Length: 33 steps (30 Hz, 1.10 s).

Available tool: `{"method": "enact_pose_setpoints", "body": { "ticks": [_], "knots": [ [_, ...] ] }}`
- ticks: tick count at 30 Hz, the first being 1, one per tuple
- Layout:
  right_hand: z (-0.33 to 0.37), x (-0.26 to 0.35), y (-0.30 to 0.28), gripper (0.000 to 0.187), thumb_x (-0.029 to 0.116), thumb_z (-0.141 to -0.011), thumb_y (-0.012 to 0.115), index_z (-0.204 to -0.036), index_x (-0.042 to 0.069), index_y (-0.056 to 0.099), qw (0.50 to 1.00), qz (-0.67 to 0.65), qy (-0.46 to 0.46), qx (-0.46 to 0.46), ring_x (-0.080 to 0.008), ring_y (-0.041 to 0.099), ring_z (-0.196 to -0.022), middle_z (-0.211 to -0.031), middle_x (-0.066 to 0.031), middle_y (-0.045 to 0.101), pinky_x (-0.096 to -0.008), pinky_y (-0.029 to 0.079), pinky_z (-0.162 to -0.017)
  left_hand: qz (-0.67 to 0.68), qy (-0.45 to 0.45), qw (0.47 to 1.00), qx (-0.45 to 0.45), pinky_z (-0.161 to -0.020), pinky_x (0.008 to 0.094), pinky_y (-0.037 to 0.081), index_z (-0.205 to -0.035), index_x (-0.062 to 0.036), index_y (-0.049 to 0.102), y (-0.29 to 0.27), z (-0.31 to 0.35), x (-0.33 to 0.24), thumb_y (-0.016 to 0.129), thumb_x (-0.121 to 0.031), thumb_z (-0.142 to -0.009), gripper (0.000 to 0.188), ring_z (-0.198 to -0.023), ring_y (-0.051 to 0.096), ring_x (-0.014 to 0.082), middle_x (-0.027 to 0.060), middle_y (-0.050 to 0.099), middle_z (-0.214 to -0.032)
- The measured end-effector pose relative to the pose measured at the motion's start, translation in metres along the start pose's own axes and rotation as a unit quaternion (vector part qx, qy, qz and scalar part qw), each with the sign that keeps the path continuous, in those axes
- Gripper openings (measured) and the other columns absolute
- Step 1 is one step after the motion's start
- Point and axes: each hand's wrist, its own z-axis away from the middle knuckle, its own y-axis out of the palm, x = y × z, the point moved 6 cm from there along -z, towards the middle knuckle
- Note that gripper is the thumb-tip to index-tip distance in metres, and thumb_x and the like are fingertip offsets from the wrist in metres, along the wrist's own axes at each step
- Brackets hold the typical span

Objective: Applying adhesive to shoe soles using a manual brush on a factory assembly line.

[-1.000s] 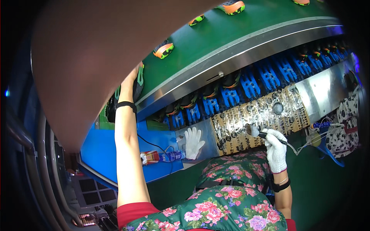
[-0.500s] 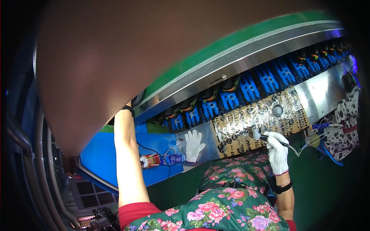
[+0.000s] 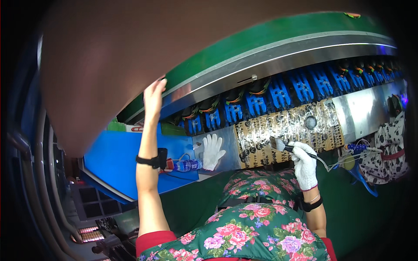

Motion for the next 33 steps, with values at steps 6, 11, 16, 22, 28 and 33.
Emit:
{"method": "enact_pose_setpoints", "body": {
  "ticks": [6, 11, 16, 22, 28, 33],
  "knots": [
    [0.000, 0.006, 0.010, 0.023, 0.001, -0.084, 0.073, -0.107, -0.004, 0.073, 0.998, 0.053, 0.000, 0.028, -0.0103, 0.062, -0.069, -0.097, -0.0122, 0.076, -0.0222, 0.047, -0.063, -0.157, 0.017, 0.987, -0.028, -0.124, 0.0434, 0.018, -0.158, -0.0053, 0.037, 0.025, -0.043, 0.039, 0.035, -0.051, -0.108, 0.067, -0.151, 0.033, 0.0346, 0.0208, 0.039, -0.161],
    [0.006, 0.019, 0.008, 0.022, 0.000, -0.084, 0.070, -0.105, -0.004, 0.072, 0.997, 0.069, -0.030, 0.030, -0.0117, 0.060, -0.067, -0.105, -0.0176, 0.076, -0.0238, 0.048, -0.062, -0.211, -0.022, 0.975, -0.066, -0.124, 0.0464, 0.016, -0.160, -0.0066, 0.031, -0.006, -0.098, 0.090, 0.031, -0.061, -0.105, 0.078, -0.150, 0.030, 0.0429, 0.0230, 0.036, -0.162],
    [0.011, 0.021, 0.002, 0.023, -0.001, -0.085, 0.069, -0.108, -0.005, 0.071, 0.998, 0.060, -0.034, 0.011, -0.0129, 0.060, -0.068, -0.107, -0.0198, 0.075, -0.0239, 0.048, -0.062, -0.166, -0.067, 0.982, -0.058, -0.121, 0.0461, 0.014, -0.159, -0.0079, 0.027, -0.007, -0.096, 0.069, 0.028, -0.065, -0.101, 0.081, -0.147, 0.029, 0.0414, 0.0197, 0.039, -0.157],
    [0.009, 0.026, 0.005, 0.022, 0.000, -0.085, 0.071, -0.107, -0.006, 0.072, 0.998, 0.047, -0.036, -0.007, -0.0120, 0.061, -0.068, -0.104, -0.0171, 0.076, -0.0226, 0.048, -0.063, -0.101, -0.050, 0.994, 0.001, -0.109, 0.0409, 0.027, -0.146, -0.0032, 0.038, 0.038, -0.083, 0.031, 0.040, -0.047, -0.100, 0.064, -0.131, 0.042, 0.0334, 0.0169, 0.049, -0.142],
    [0.008, 0.034, 0.010, 0.023, 0.000, -0.087, 0.068, -0.109, -0.007, 0.069, 0.999, 0.011, -0.025, 0.017, -0.0150, 0.062, -0.073, -0.107, -0.0191, 0.074, -0.0234, 0.046, -0.063, -0.108, -0.094, 0.990, 0.010, -0.096, 0.0357, 0.040, -0.133, 0.0016, 0.049, 0.073, -0.120, 0.053, 0.052, -0.030, -0.098, 0.046, -0.115, 0.054, 0.0254, 0.0140, 0.058, -0.126],
    [0.009, 0.046, 0.006, 0.024, 0.000, -0.088, 0.068, -0.112, -0.007, 0.068, 1.000, 0.022, -0.011, 0.005, -0.0171, 0.063, -0.076, -0.107, -0.0198, 0.073, -0.0237, 0.046, -0.063, 0.117, -0.147, 0.982, 0.021, -0.086, 0.0314, 0.051, -0.122, 0.0055, 0.058, 0.072, -0.094, 0.016, 0.062, -0.015, -0.097, 0.032, -0.102, 0.065, 0.0187, 0.0116, 0.066, -0.113]
  ]
}}
